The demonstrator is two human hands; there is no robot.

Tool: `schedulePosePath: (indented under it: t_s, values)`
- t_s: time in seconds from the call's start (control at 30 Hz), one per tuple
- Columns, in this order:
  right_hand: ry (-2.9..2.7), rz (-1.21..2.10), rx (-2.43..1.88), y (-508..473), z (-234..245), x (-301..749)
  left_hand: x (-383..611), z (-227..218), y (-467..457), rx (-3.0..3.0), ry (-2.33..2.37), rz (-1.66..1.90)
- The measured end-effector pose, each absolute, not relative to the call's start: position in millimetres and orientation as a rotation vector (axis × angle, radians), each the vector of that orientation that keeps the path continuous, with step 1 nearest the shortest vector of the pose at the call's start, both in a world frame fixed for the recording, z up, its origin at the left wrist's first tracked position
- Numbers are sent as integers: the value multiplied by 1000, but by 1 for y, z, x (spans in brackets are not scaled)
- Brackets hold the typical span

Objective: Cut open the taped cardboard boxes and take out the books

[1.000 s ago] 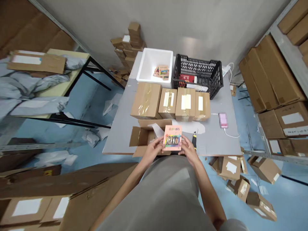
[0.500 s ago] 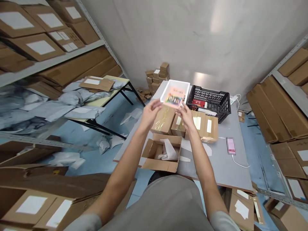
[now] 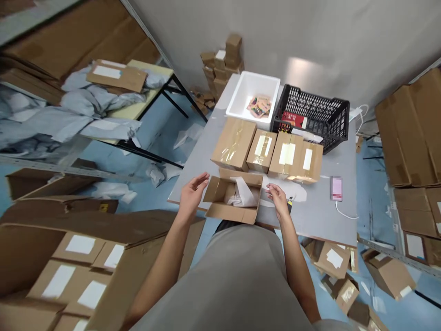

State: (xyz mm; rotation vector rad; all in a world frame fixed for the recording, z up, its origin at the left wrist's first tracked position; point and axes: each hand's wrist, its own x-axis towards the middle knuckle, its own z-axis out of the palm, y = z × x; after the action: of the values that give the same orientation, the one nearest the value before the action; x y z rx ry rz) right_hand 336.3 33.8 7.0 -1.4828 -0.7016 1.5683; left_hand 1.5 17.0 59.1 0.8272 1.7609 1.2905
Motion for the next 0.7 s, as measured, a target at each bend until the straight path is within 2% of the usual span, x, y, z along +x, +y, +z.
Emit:
schedulePosePath:
  t_s: [0.2,0.33,0.53,0.7]
  values:
    - [-554,1698,-1645,-21,-26,355,-19,28,-34,966,2050,1164]
    - [-473,1749,-1660,-30,-39,352,-42,9,-36,790,2121,1155]
    - [-425,1805,-1693,-33,-49,327,-56,-21,-14,273,1630,993]
    - [-445,1771,-1673,-41,-35,300,-42,-30,1,259,1430,828]
